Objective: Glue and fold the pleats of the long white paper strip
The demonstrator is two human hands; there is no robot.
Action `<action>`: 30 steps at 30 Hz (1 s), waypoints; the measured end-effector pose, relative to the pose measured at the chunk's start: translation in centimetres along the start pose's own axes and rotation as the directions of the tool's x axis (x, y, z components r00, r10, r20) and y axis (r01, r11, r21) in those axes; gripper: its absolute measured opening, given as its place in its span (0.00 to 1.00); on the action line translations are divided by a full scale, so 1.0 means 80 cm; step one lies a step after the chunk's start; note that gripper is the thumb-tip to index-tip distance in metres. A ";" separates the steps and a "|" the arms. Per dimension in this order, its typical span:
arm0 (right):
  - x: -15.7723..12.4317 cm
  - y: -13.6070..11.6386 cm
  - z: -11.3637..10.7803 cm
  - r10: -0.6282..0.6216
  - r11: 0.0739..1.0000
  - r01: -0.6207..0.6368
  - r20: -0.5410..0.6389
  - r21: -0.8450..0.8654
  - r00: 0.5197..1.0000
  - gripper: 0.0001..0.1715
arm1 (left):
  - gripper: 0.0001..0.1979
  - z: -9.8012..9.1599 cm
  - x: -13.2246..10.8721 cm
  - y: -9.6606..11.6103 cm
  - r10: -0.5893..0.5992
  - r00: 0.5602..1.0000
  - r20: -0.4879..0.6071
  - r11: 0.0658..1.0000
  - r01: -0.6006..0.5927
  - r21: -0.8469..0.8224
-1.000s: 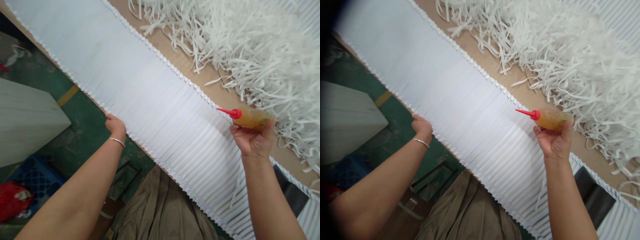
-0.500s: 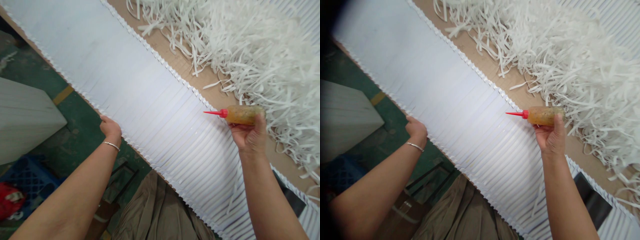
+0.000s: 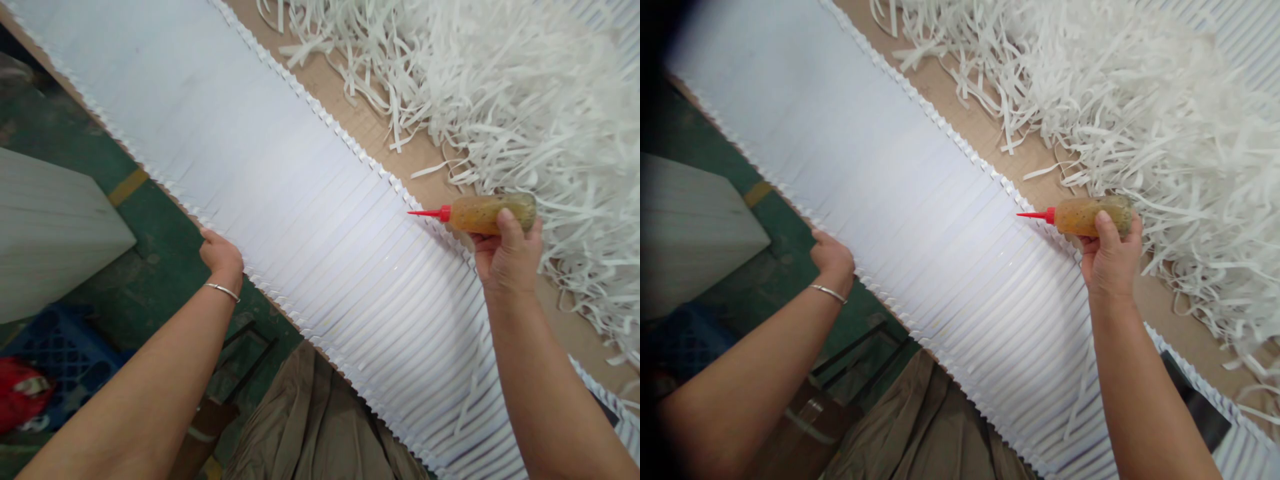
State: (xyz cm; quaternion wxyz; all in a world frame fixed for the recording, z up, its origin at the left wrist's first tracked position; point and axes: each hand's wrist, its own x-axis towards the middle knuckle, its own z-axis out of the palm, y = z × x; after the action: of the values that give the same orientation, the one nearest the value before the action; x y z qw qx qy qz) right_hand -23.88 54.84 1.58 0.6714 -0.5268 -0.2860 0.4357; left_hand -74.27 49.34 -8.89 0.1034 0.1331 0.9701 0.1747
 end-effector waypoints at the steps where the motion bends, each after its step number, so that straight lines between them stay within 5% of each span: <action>1: 0.001 0.000 -0.001 -0.004 1.000 0.004 -0.002 -0.001 1.000 0.27 | 0.38 0.000 0.001 0.000 -0.004 1.000 -0.002 1.000 0.004 -0.003; 18: 0.006 0.018 -0.018 -0.047 0.996 0.040 -0.084 -0.084 0.995 0.25 | 0.39 -0.001 -0.001 0.001 -0.012 1.000 0.004 1.000 0.012 0.006; 30: -0.048 0.016 -0.008 -0.020 0.993 0.011 -0.080 -0.116 0.997 0.29 | 0.38 -0.003 -0.004 0.003 -0.007 1.000 0.009 1.000 0.007 -0.006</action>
State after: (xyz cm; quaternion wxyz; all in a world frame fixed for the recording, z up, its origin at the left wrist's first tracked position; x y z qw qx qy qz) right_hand -25.46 51.23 0.49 0.6542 -0.5800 -0.2874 0.3913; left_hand -73.94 49.40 -8.51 0.1089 0.1303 0.9695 0.1764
